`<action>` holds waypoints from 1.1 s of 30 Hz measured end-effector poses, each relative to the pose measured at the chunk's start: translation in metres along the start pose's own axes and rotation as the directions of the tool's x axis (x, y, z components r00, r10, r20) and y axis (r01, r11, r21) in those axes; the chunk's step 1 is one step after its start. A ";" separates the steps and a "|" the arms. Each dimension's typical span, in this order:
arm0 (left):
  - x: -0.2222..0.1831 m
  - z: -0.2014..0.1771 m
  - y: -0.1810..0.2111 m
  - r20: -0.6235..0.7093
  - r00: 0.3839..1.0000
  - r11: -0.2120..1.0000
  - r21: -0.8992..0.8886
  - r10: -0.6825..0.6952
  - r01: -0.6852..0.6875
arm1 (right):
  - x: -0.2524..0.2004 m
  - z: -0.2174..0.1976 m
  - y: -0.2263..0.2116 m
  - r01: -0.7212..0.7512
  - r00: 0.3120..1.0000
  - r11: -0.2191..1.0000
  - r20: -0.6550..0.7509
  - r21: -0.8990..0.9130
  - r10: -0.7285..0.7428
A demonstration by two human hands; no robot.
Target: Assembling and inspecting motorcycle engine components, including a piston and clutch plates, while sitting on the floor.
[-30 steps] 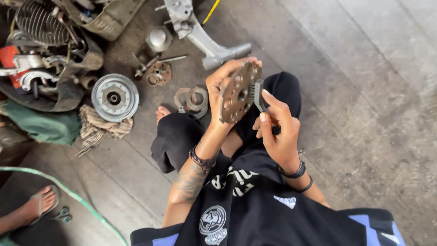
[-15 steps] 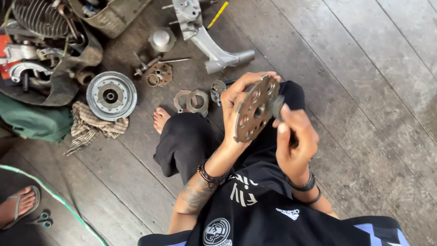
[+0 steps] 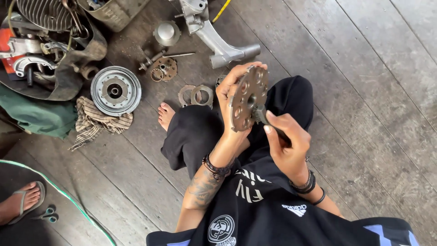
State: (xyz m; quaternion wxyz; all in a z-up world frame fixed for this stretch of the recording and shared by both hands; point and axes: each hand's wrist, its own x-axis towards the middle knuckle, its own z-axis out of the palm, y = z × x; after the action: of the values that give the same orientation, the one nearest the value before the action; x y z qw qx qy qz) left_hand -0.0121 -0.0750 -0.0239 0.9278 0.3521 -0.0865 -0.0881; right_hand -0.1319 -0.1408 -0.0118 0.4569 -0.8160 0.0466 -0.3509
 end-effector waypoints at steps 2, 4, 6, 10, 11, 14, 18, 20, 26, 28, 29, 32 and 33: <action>-0.002 0.001 -0.006 0.034 0.999 1.000 0.012 0.010 -0.010 | 0.004 -0.006 0.009 0.045 0.999 0.997 -0.003 -0.069 -0.045; -0.008 0.009 0.004 0.055 0.998 0.997 0.075 -0.019 0.014 | 0.017 -0.008 0.011 0.058 0.998 0.997 -0.035 -0.047 -0.059; -0.009 0.014 0.010 0.080 0.996 0.989 0.141 -0.045 0.033 | 0.021 -0.006 0.013 0.075 0.994 0.997 -0.073 -0.023 -0.076; -0.003 0.005 0.013 0.057 0.998 0.995 0.097 -0.007 0.002 | 0.002 0.003 0.005 0.055 0.997 0.998 -0.050 0.010 -0.054; -0.001 0.000 0.011 0.034 0.999 0.997 0.070 0.013 -0.015 | -0.005 0.005 0.001 -0.005 1.000 0.998 -0.023 0.061 0.006; -0.004 0.012 0.016 0.048 0.998 0.994 0.107 -0.032 0.027 | 0.000 -0.006 0.020 0.071 0.997 0.997 -0.025 -0.035 -0.072; -0.006 0.021 0.014 0.087 0.995 0.989 0.144 -0.045 0.032 | 0.020 -0.009 0.021 0.059 0.996 0.998 -0.069 0.024 -0.057; -0.004 0.022 0.019 0.063 0.997 0.992 0.125 -0.033 0.025 | 0.012 -0.003 0.022 0.090 0.993 0.996 -0.075 -0.014 -0.090; -0.006 0.014 0.011 0.029 1.000 1.000 0.015 0.003 -0.003 | 0.000 -0.003 0.021 0.063 0.997 0.998 -0.044 -0.019 -0.063; -0.008 0.019 0.012 0.043 0.999 0.998 0.068 -0.011 0.008 | 0.015 -0.006 0.025 0.062 0.996 0.998 -0.067 0.014 -0.061; -0.008 0.022 0.014 0.062 0.998 0.993 0.117 -0.021 0.014 | 0.024 -0.006 0.026 0.070 0.994 0.997 -0.093 0.045 -0.065; -0.005 0.016 0.020 0.044 0.999 0.999 0.044 -0.012 0.010 | 0.018 0.005 0.020 0.099 0.992 0.995 -0.084 0.017 -0.097; -0.003 0.011 0.019 0.043 0.999 0.999 0.045 -0.007 0.005 | 0.013 0.008 0.015 0.102 0.992 0.995 -0.083 0.021 -0.100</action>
State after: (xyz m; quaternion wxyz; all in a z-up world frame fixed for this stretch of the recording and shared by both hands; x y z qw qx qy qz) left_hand -0.0154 -0.0678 -0.0035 0.9172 0.3713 -0.1075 -0.0965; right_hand -0.1138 -0.1491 -0.0197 0.4466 -0.7966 0.0196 -0.4071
